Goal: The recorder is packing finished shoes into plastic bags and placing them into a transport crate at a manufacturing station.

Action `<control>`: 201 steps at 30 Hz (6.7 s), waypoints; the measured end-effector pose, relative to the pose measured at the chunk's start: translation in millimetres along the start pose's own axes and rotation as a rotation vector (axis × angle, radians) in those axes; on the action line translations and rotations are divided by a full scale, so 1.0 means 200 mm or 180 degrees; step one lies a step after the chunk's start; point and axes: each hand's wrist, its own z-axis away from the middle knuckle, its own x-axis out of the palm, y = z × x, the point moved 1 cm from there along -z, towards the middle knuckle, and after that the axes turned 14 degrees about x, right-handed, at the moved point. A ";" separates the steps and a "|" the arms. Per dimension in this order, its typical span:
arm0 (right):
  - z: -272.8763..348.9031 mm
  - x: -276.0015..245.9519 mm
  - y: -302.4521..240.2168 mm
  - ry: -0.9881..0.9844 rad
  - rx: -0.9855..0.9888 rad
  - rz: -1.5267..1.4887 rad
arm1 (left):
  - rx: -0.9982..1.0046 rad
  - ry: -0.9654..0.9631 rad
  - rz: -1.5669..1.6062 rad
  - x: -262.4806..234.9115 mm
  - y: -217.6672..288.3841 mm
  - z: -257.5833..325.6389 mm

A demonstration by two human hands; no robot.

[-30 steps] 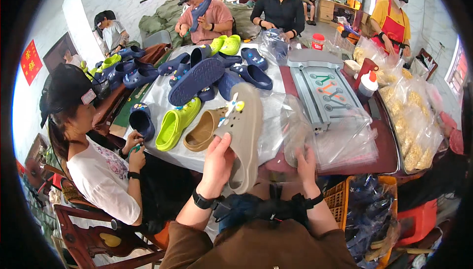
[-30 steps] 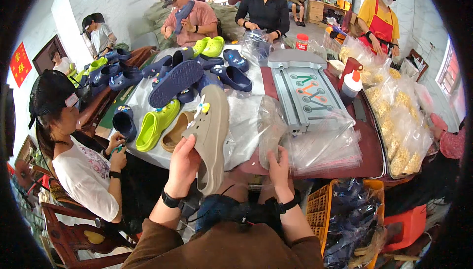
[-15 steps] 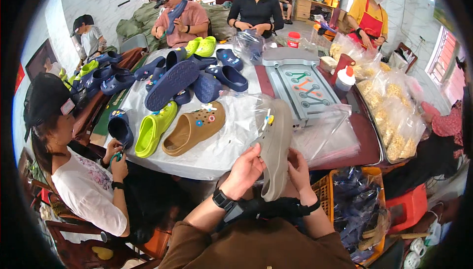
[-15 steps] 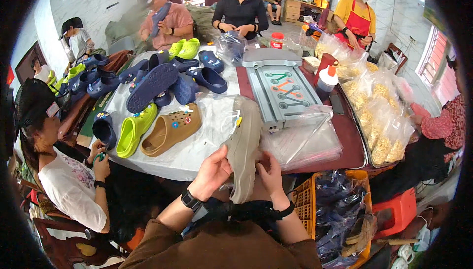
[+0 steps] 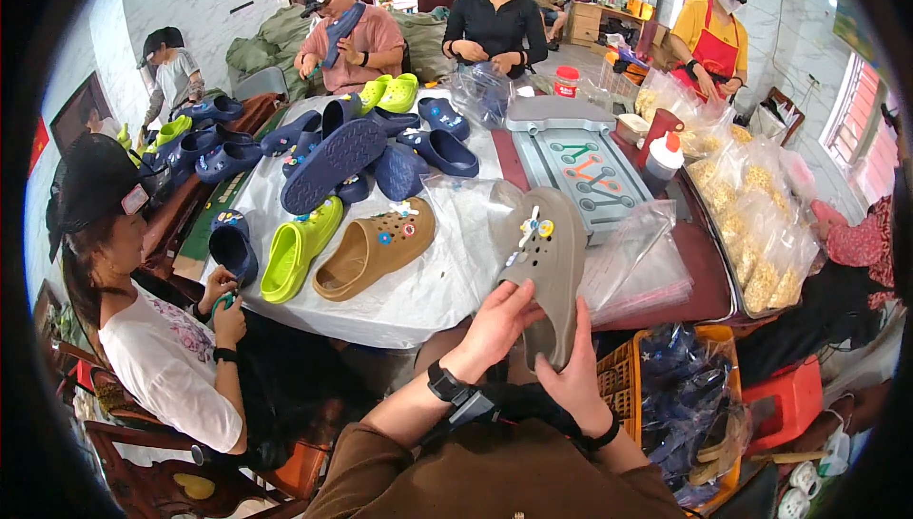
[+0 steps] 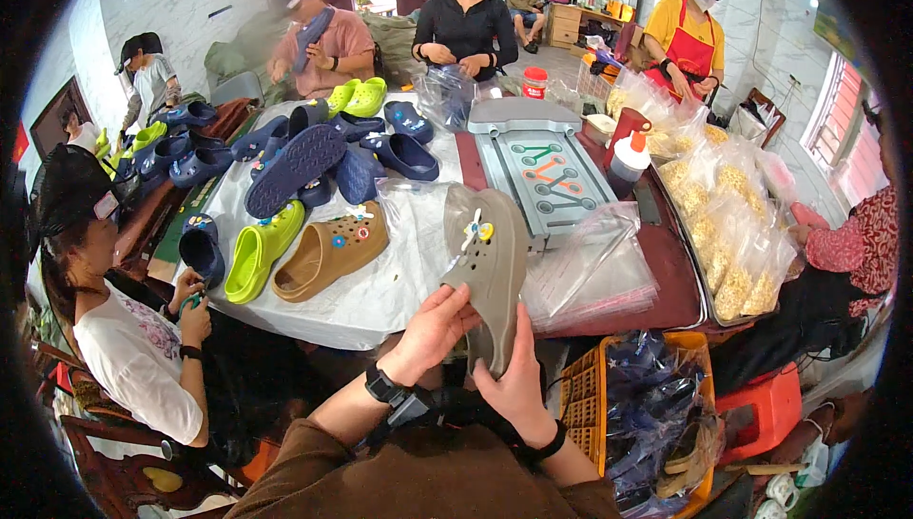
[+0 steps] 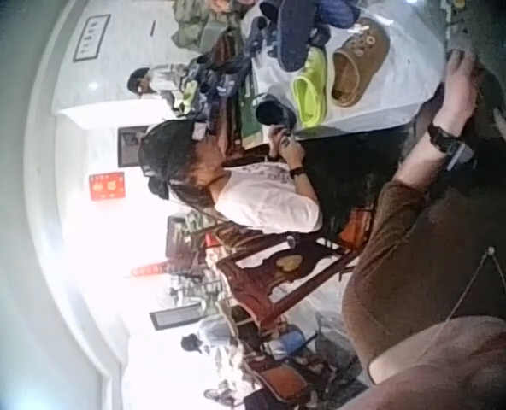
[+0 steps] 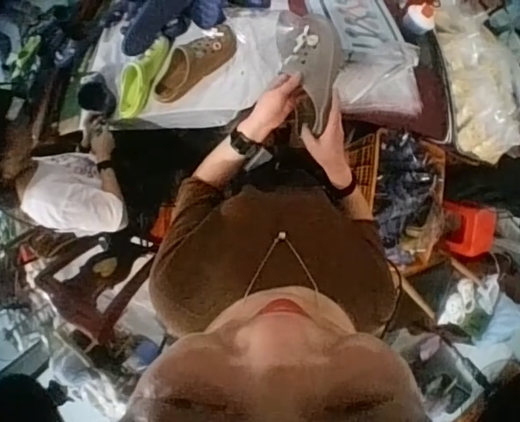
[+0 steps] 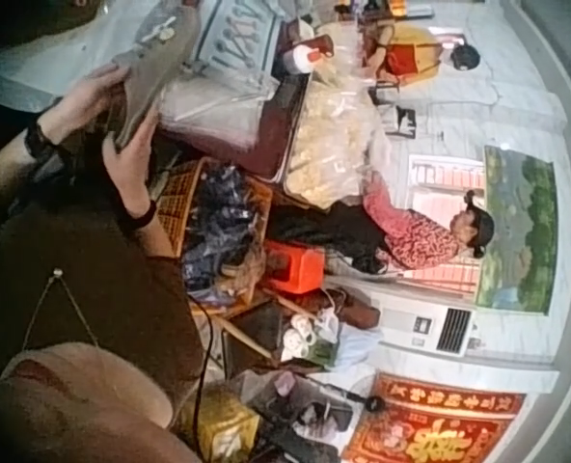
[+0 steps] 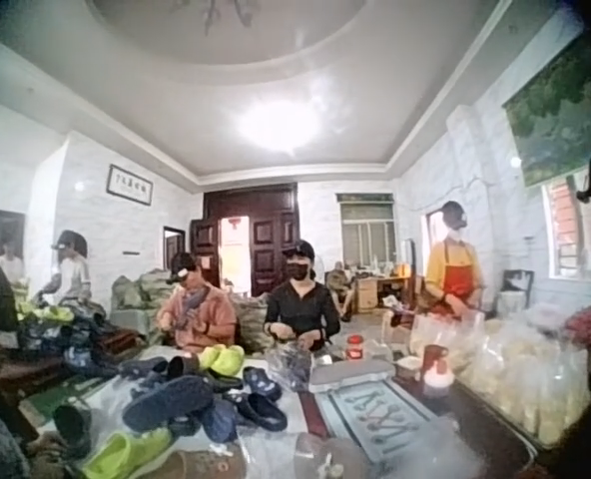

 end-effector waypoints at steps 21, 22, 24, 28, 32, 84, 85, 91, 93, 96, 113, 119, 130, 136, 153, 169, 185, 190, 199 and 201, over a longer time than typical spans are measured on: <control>-0.02 -0.31 0.22 0.0297 -0.1210 0.1031 | 0.2288 0.0600 -0.5139 -0.33 0.14 0.01; -0.02 -0.32 0.21 0.0219 -0.1330 0.1103 | 0.2282 0.0595 -0.5138 -0.33 0.15 0.01; -0.02 -0.36 0.23 0.0233 -0.1363 0.1095 | 0.1939 0.0703 -0.4412 -0.37 0.15 0.01; -0.01 -0.43 0.21 0.0245 -0.1686 0.1219 | 0.1842 0.0585 -0.4046 -0.45 0.15 -0.01; 0.01 -0.51 0.20 0.0051 -0.1656 0.1040 | 0.0738 0.0745 -0.2655 -0.49 0.13 -0.03; -0.23 0.24 0.02 0.0623 -0.0126 0.0502 | 0.2538 0.0016 -0.4581 -0.16 0.09 0.16; -0.26 0.26 0.03 0.0712 -0.0050 0.0489 | 0.2625 0.0048 -0.4551 -0.16 0.10 0.16; -0.37 0.39 0.11 0.0798 0.0107 0.0323 | 0.1863 0.0311 -0.4528 -0.25 0.12 0.21; -0.36 0.38 0.12 0.0611 0.0143 0.0161 | 0.2128 0.0454 -0.4863 -0.28 0.14 0.21; -0.33 0.36 0.16 0.0091 0.0072 -0.0251 | 0.2186 0.0666 -0.5207 -0.33 0.13 0.24; -0.29 0.39 0.07 -0.0566 -0.0198 -0.0428 | 0.1188 0.1070 -0.2720 -0.71 -0.12 0.29; -0.34 0.40 0.11 0.0121 -0.0706 0.0614 | 0.0496 0.1274 -0.2045 -0.81 0.02 0.32; -0.29 0.33 0.12 -0.0554 -0.0574 0.0260 | 0.0505 0.0849 -0.2221 -0.68 -0.01 0.27; -0.09 0.27 0.11 0.0074 -0.0208 0.0715 | 0.0609 0.0060 -0.2212 -0.65 -0.06 0.27; -0.17 0.29 0.12 0.0297 0.0013 0.1446 | 0.1110 0.0811 -0.4633 -0.46 0.15 0.24; -0.27 0.38 0.04 -0.0176 -0.1284 0.2228 | 0.2598 0.0682 -0.4908 -0.37 0.26 0.02; -0.28 0.35 0.15 0.0356 -0.0652 0.1321 | 0.1373 0.0546 -0.5046 -0.55 0.06 0.20; -0.34 0.40 0.15 0.0288 -0.0457 0.0747 | 0.0708 0.0453 -0.4009 -0.52 0.01 0.21; -0.37 0.44 0.15 0.0470 -0.0358 0.1044 | 0.0943 0.0521 -0.4394 -0.53 0.02 0.28; -0.36 0.44 0.13 0.0347 -0.0087 0.1289 | 0.0956 0.0496 -0.4575 -0.59 0.00 0.30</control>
